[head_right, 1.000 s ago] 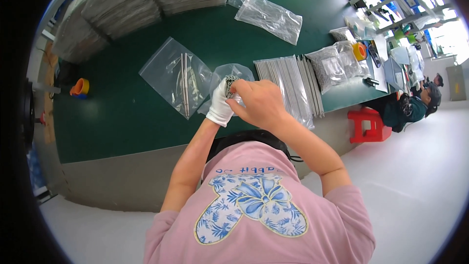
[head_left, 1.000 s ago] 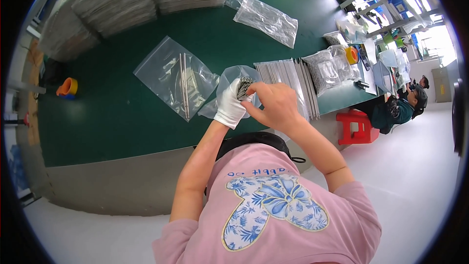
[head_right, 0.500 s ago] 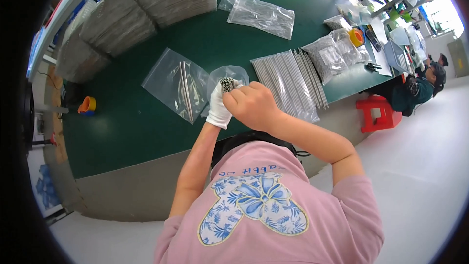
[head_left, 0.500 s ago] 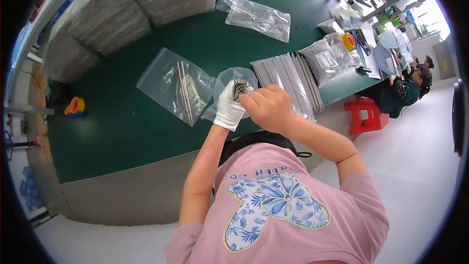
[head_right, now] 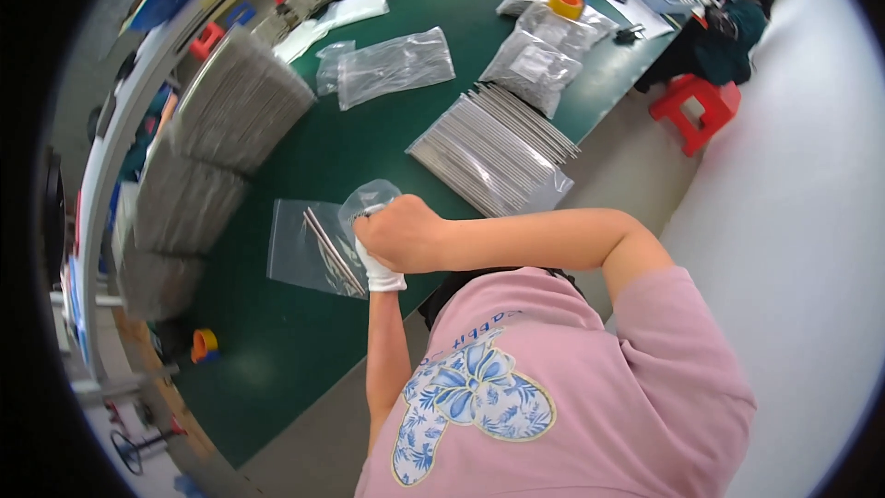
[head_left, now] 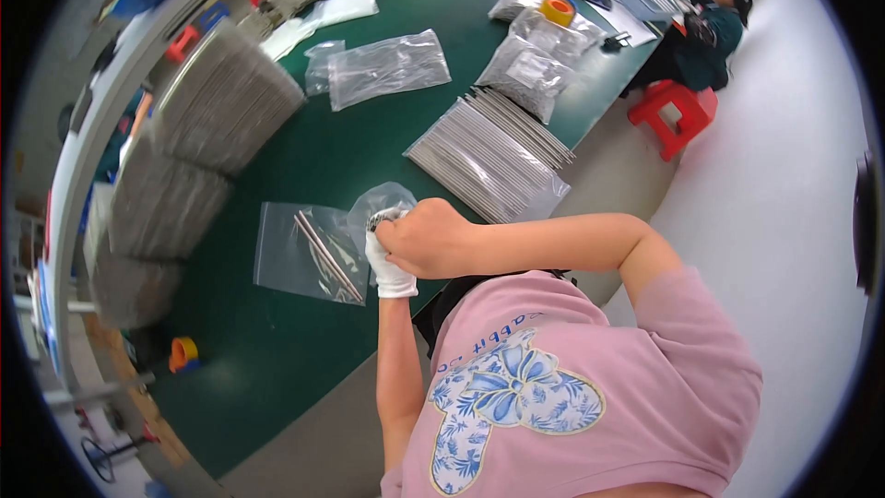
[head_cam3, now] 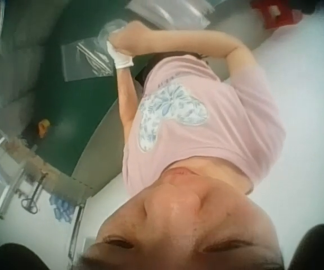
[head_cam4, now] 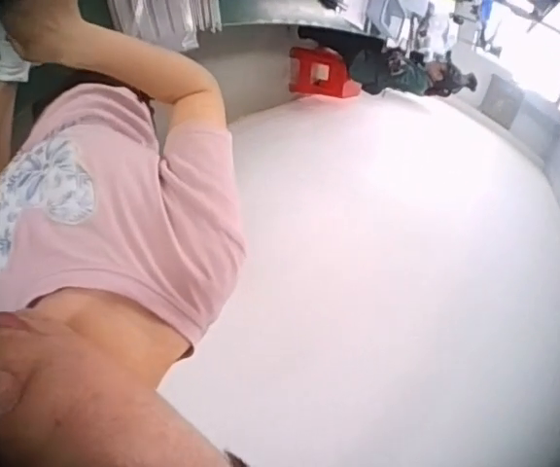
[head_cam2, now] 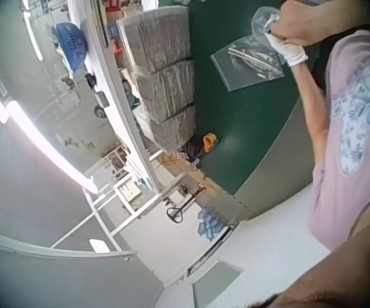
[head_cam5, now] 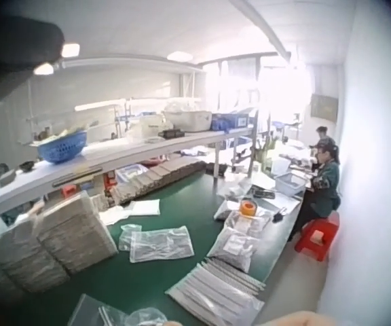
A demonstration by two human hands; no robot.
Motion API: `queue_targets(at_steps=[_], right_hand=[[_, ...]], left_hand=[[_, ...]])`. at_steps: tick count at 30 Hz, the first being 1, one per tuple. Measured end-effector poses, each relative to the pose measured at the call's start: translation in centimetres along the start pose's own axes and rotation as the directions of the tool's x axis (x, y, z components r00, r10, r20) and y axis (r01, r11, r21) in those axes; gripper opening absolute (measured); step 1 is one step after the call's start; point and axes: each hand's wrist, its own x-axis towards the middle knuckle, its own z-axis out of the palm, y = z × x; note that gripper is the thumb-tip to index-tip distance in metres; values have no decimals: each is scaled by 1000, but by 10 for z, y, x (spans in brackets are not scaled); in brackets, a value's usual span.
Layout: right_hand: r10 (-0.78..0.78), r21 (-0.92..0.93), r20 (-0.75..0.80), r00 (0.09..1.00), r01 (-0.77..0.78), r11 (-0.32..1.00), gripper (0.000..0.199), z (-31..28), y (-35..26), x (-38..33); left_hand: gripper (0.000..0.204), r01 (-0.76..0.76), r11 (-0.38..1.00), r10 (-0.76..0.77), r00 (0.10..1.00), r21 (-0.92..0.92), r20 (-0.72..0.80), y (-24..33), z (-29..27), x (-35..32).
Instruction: Counting and bagging small metal hardware components at an industrial workbench.
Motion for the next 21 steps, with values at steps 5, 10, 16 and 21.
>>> queue_targets(at_steps=[5,10,16,21], right_hand=[[-13,143,-56,998,21,989,24,-55,-5,6],[34,107,-138,990,-19,994,21,-87,-15,4],[36,42,-278,960,-25,999,21,-86,-2,-6],[64,-48,-324,944,-84,995,23,-143,10,-26]], left_hand=[[27,141,943,-93,981,300,-170,11,20,0],[22,88,816,1,988,571,-155,19,33,0],[18,-18,592,139,987,806,-80,24,52,1],[16,-101,362,263,965,927,2,28,61,-3]])
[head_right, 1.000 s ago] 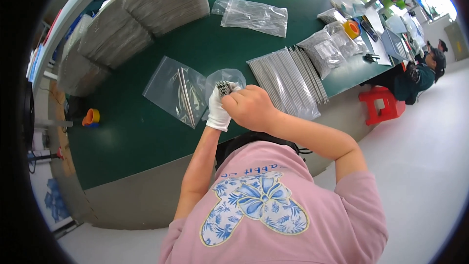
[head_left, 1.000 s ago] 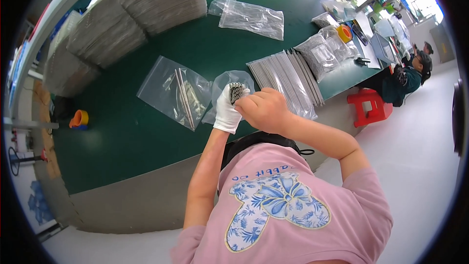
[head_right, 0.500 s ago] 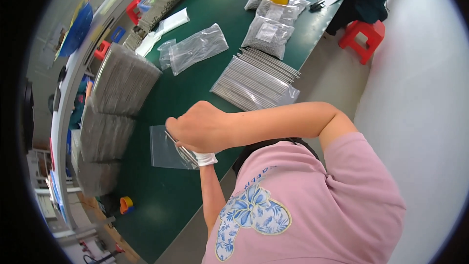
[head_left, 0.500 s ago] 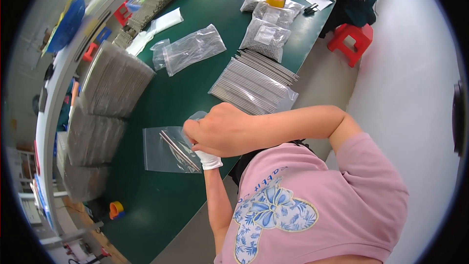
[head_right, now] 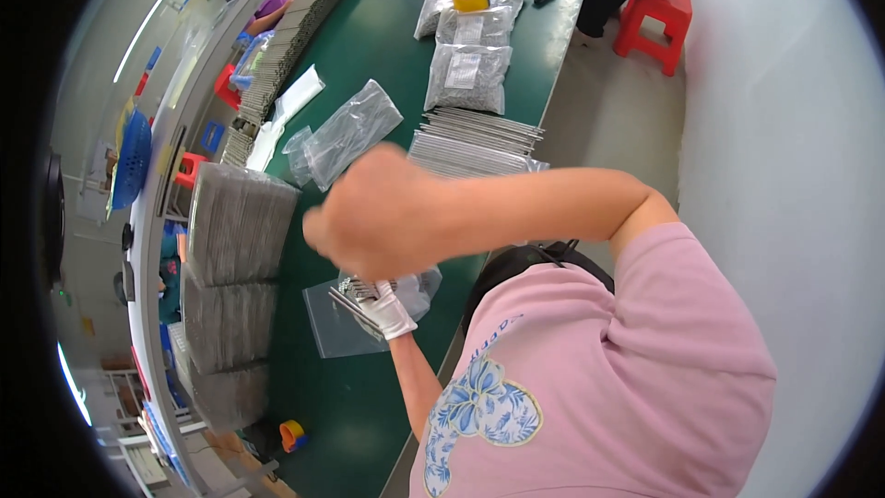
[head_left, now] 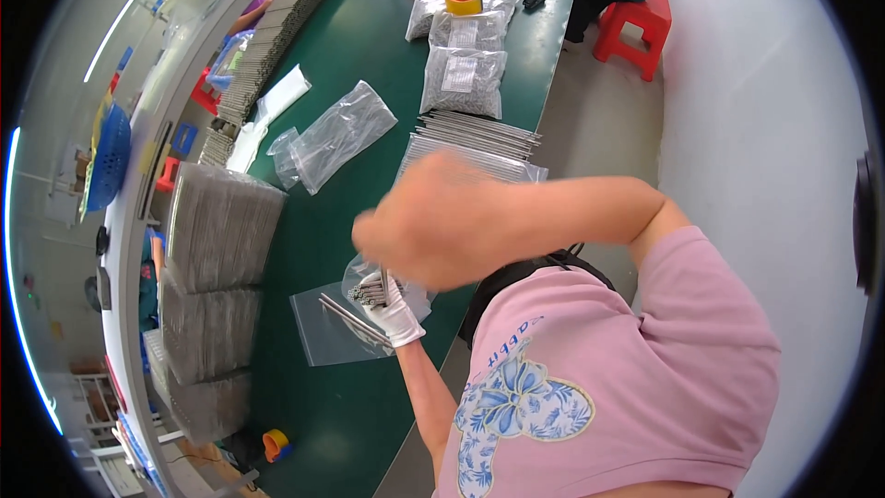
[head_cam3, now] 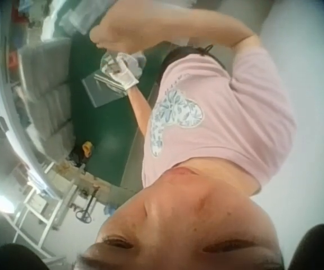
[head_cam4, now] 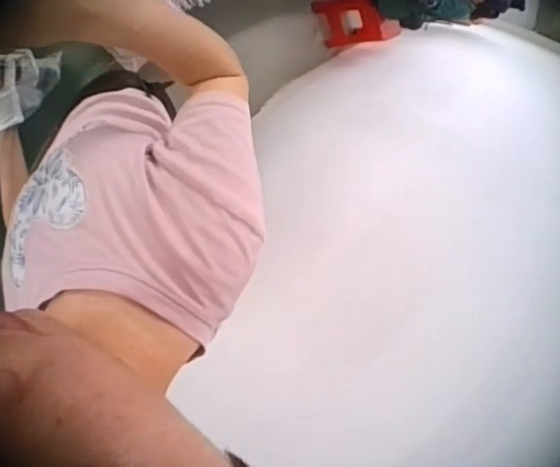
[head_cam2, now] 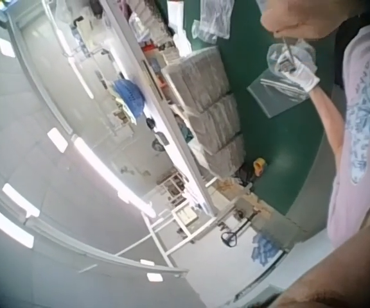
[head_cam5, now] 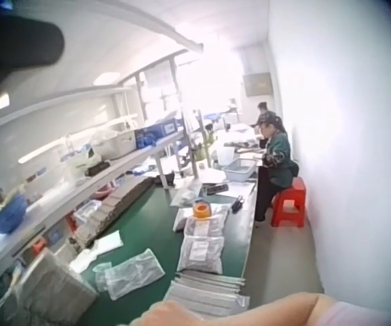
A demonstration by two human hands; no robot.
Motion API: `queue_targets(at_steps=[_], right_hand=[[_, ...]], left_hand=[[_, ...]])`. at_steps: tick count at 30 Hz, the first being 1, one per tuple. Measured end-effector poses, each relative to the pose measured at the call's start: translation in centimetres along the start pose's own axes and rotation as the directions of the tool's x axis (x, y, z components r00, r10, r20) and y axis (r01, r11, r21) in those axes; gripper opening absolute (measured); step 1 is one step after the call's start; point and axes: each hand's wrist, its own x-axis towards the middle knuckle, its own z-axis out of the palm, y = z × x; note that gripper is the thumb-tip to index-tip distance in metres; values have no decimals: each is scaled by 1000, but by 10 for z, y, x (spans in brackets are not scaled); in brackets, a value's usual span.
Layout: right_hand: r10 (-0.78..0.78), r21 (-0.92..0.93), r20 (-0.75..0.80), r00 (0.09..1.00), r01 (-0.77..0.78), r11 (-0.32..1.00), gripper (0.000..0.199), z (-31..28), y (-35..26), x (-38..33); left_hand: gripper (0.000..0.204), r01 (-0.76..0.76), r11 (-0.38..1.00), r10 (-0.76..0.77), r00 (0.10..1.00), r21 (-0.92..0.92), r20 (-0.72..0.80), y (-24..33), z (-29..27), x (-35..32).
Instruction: Counting and bagging small metal hardware components at an industrial workbench.
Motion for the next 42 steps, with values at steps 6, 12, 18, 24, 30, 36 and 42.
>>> queue_targets(at_steps=[6,12,18,24,30,36,42], right_hand=[[645,526,-241,725,-461,714,18,-59,106,-69],[946,752,-203,254,-578,316,21,43,186,-186],[972,732,-234,-20,-662,162,20,115,220,-224],[973,762,-142,-184,-648,-12,22,148,257,-233],[968,494,-149,-200,-863,-103,26,156,265,-228],[974,510,-177,-142,-860,-33,27,155,252,-204],[713,625,110,693,-606,492,12,127,137,-98]], left_hand=[[12,20,997,-23,998,-71,-53,15,-10,10],[8,-32,993,34,999,-111,8,33,-1,9],[9,-5,989,12,999,-146,48,33,-2,-3],[10,31,978,-18,998,-205,66,35,-3,-8],[9,53,984,-44,998,-170,52,36,-4,-8],[9,71,979,-69,997,-193,18,33,-4,-8],[11,-80,990,85,996,-115,40,30,1,-1]])
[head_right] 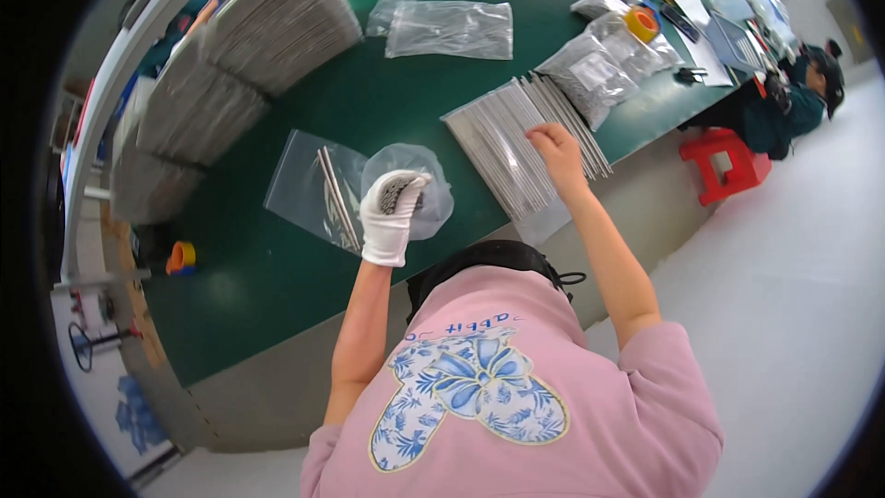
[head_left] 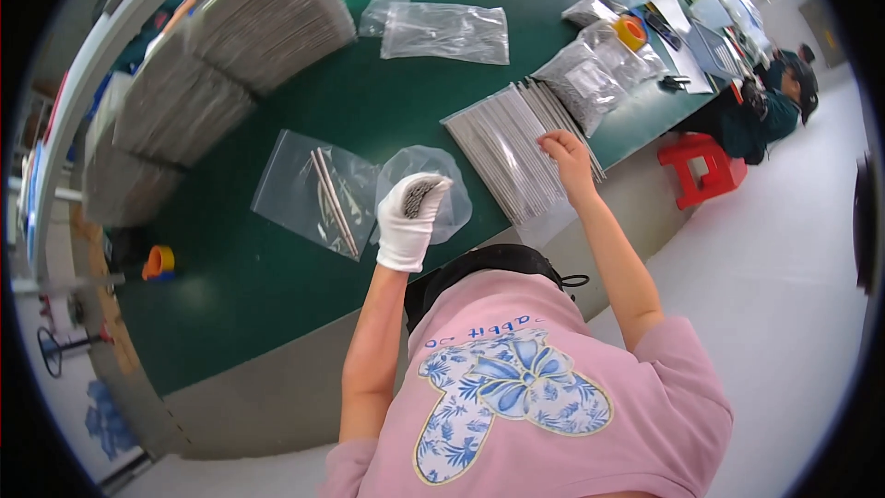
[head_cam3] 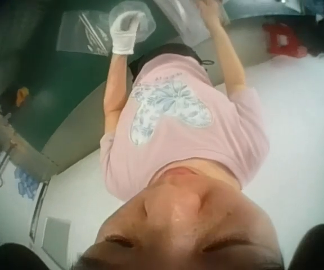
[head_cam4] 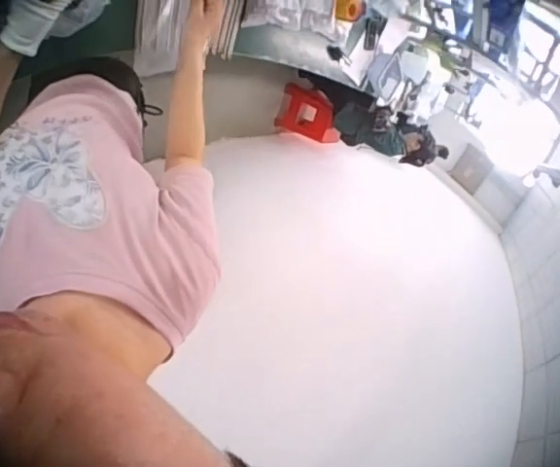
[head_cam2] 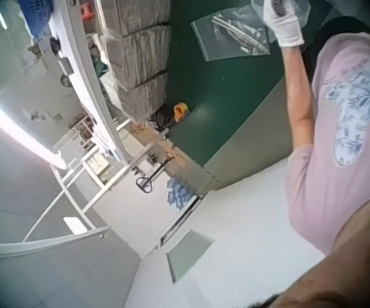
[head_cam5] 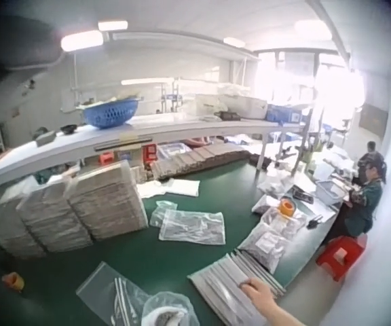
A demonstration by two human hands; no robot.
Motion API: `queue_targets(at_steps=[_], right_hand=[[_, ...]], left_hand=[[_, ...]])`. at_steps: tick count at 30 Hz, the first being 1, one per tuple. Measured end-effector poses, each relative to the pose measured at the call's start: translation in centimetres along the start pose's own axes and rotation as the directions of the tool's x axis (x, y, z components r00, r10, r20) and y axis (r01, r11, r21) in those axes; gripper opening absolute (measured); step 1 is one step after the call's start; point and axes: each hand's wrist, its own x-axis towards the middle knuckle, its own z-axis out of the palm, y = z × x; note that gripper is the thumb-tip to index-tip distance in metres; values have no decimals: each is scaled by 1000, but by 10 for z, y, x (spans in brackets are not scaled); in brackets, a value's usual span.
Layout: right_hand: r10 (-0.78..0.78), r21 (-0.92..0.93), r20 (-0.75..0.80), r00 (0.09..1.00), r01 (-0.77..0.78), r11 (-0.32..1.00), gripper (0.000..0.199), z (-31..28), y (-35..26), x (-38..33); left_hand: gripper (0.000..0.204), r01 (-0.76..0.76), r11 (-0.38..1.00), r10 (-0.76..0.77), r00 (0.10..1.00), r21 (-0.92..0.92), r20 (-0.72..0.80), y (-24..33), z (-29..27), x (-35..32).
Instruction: Counting and bagging small metal hardware components at an industrial workbench.
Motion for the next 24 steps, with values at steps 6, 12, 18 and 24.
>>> queue_targets(at_steps=[6,12,18,24], right_hand=[[-405,10,335,851,426,905,11,74,-118,-41],[-468,86,549,692,510,856,11,104,-124,-46],[-437,50,593,676,511,858,11,110,-117,-46],[-642,-56,550,535,790,611,10,111,-123,-42]], left_hand=[[14,40,999,-40,999,-22,-5,-1,-3,-2],[17,17,985,-13,1000,-173,24,-14,-7,-4],[18,-54,995,58,997,-87,49,-12,-8,-3],[19,-43,994,47,998,-103,39,-12,-8,-2]])
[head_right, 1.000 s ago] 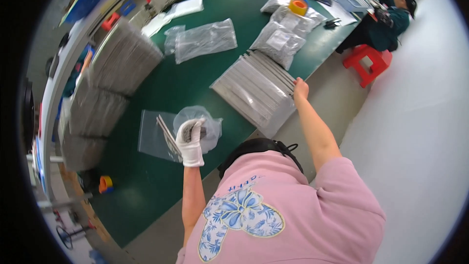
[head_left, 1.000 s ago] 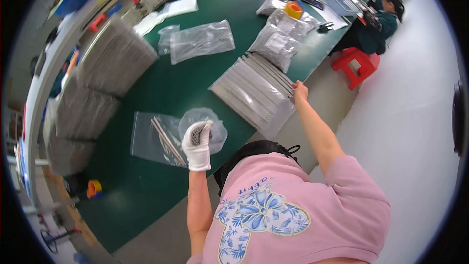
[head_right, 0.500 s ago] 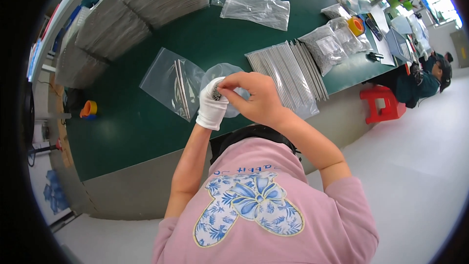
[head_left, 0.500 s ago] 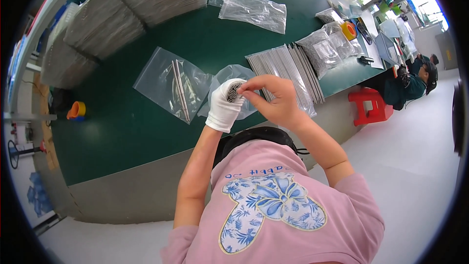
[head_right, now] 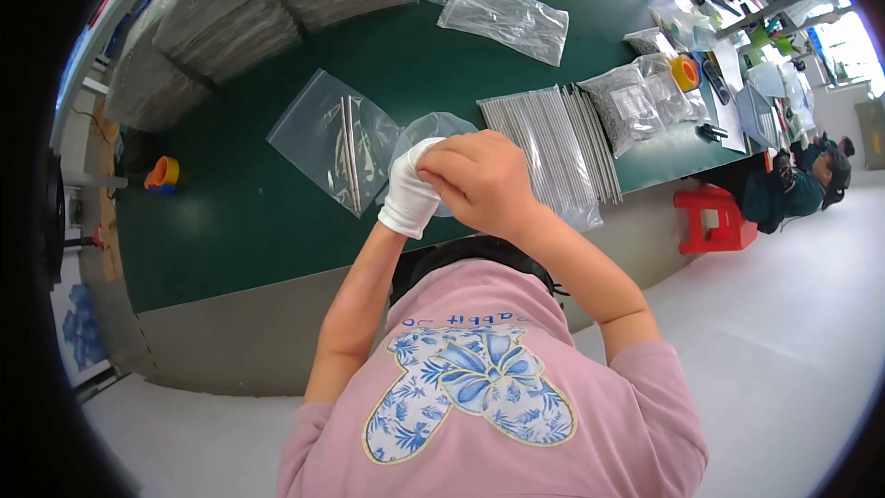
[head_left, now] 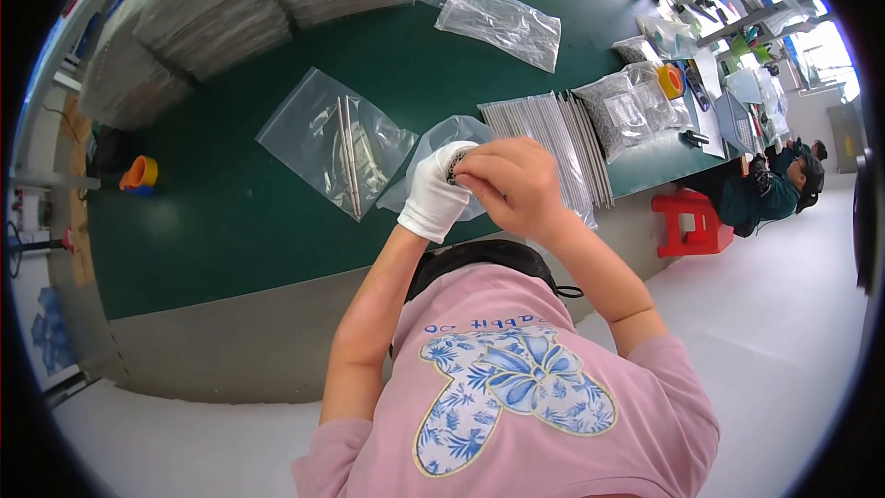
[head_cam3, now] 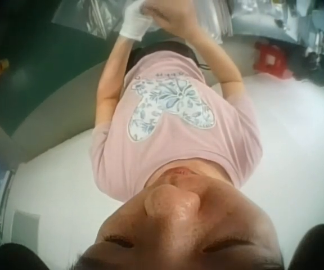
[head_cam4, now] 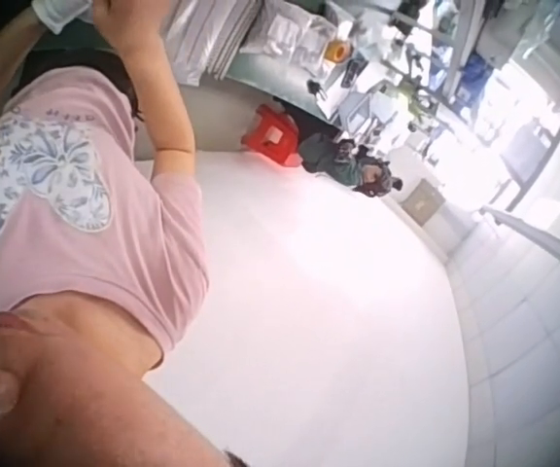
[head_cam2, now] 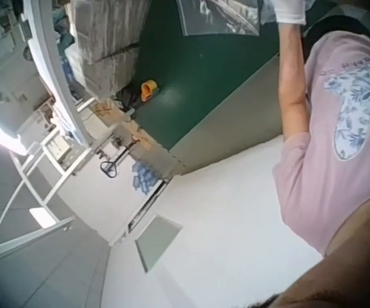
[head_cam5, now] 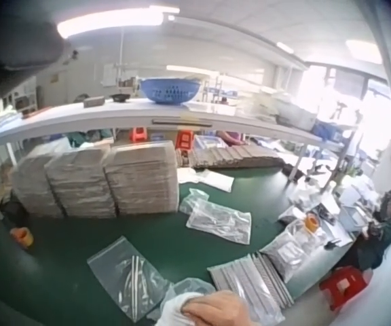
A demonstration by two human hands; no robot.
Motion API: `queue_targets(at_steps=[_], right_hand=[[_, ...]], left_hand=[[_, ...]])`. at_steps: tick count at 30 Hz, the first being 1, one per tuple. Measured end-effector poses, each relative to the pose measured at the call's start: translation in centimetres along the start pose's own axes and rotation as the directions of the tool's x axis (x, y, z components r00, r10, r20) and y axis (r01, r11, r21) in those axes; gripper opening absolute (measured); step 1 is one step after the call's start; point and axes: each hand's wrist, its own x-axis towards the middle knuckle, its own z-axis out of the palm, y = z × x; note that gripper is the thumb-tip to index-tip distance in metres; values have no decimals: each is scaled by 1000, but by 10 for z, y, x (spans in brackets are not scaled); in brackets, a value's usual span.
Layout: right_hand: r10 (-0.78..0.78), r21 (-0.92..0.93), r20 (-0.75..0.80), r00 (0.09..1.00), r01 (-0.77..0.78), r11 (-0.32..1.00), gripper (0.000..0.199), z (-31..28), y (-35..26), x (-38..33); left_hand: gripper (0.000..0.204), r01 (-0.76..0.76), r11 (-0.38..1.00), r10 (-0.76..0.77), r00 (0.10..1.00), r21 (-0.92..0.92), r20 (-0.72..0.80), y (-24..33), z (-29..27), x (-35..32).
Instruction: Counting and bagging small metal hardware components at an industrial workbench.
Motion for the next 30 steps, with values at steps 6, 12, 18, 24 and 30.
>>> queue_targets(at_steps=[6,12,18,24,30], right_hand=[[-143,-146,26,989,145,979,15,1,-2,2],[-177,-129,24,984,179,975,17,5,2,1],[-161,-127,155,975,181,975,14,-1,-2,17],[-169,-89,159,973,185,979,13,5,1,18],[-167,-75,66,984,172,982,10,0,-7,16]], left_hand=[[21,-24,1000,24,1000,-13,-1,-1,-1,2],[14,3,998,-1,999,-62,33,-4,-1,2],[17,-47,997,45,999,56,26,1,-5,3],[16,-19,1000,20,1000,15,-10,-8,-7,6],[15,-41,999,41,999,3,30,-10,-7,5]])
